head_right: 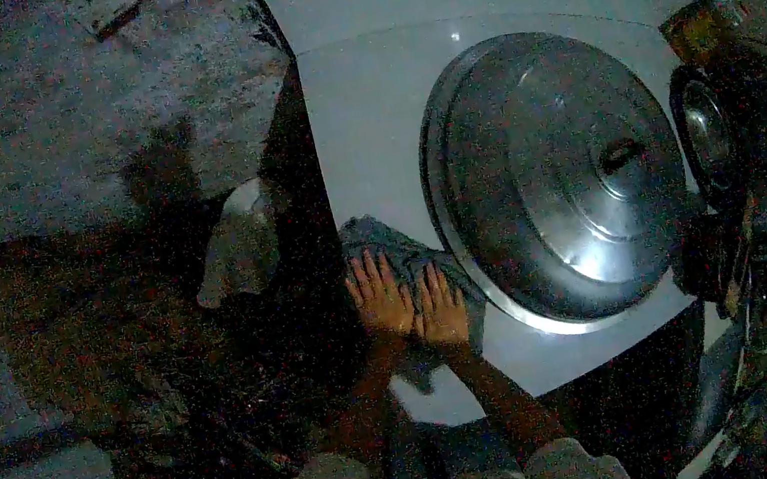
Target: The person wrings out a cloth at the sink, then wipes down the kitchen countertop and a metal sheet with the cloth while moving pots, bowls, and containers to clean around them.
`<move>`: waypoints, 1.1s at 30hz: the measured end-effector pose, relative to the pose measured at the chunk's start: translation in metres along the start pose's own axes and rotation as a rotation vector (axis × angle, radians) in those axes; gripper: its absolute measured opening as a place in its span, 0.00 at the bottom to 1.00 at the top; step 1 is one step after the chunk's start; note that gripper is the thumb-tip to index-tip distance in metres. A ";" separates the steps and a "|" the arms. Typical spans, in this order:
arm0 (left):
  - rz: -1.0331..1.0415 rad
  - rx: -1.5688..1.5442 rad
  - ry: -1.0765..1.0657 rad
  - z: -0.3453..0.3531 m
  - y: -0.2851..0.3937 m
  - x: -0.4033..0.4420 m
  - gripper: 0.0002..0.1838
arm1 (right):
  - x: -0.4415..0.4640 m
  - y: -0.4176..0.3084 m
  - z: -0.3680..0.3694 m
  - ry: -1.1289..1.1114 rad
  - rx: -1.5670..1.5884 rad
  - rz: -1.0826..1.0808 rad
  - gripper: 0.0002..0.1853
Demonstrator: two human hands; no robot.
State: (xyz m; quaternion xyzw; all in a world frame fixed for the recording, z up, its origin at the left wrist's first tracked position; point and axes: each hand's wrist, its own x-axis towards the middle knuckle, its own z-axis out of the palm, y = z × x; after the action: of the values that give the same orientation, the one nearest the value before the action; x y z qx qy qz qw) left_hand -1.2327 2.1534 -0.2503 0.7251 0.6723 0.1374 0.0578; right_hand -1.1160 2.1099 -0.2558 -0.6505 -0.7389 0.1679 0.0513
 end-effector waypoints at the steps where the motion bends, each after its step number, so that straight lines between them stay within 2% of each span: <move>1: 0.008 0.003 -0.090 -0.004 -0.002 0.024 0.30 | 0.021 0.000 -0.005 -0.017 0.001 -0.001 0.33; 2: -0.006 -0.028 -0.194 -0.004 -0.004 0.049 0.32 | 0.045 -0.001 -0.013 0.097 0.134 -0.047 0.31; 3: -0.011 -0.024 -0.205 0.000 -0.007 0.073 0.32 | 0.066 0.001 -0.014 0.214 0.269 -0.089 0.30; 4: 0.041 -0.039 -0.188 0.005 -0.009 0.098 0.33 | 0.084 0.008 -0.001 0.318 0.247 -0.122 0.31; 9: 0.226 -0.076 -0.218 0.019 -0.014 0.170 0.35 | 0.127 -0.020 -0.026 0.218 0.313 0.142 0.32; 11: 0.367 -0.126 -0.076 0.024 -0.021 0.195 0.34 | 0.150 -0.025 -0.021 0.237 0.270 0.232 0.32; 13: 0.363 -0.151 -0.054 0.024 -0.022 0.203 0.33 | 0.155 -0.031 -0.010 0.311 0.318 0.226 0.33; 15: 0.427 -0.141 0.005 0.030 -0.027 0.229 0.33 | 0.179 -0.043 -0.017 0.345 0.311 0.362 0.33; 17: 0.429 -0.078 -0.014 0.034 -0.029 0.263 0.33 | 0.212 -0.042 -0.016 0.355 0.197 0.365 0.32; 19: 0.458 -0.094 0.011 0.043 -0.032 0.305 0.32 | 0.257 -0.030 -0.011 0.398 0.118 0.349 0.33; 21: 0.445 -0.074 0.061 0.053 -0.032 0.348 0.30 | 0.295 -0.024 -0.028 0.487 0.198 0.334 0.32; 23: 0.433 -0.015 0.130 0.065 -0.035 0.388 0.29 | 0.335 -0.011 -0.042 0.483 0.078 0.237 0.33; 25: 0.482 -0.103 0.083 0.067 -0.040 0.417 0.28 | 0.369 0.009 -0.041 0.503 0.045 0.252 0.34; 27: 0.521 -0.188 0.011 0.066 -0.049 0.435 0.28 | 0.398 0.018 -0.042 0.495 -0.148 0.183 0.33; 30: 0.551 -0.188 -0.082 0.077 -0.056 0.449 0.27 | 0.419 0.038 -0.045 0.528 -0.172 0.014 0.31; 31: 0.528 -0.213 -0.027 0.089 -0.057 0.452 0.26 | 0.426 0.056 -0.040 0.510 -0.290 -0.051 0.31; 33: 0.500 -0.243 0.032 0.082 -0.057 0.437 0.25 | 0.425 0.052 -0.044 0.508 -0.302 -0.068 0.30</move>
State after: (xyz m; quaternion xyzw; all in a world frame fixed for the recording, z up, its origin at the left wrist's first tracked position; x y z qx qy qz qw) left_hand -1.2392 2.6003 -0.2910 0.8540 0.4520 0.2383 0.0981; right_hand -1.1175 2.5392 -0.2913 -0.6468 -0.7404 -0.1141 0.1429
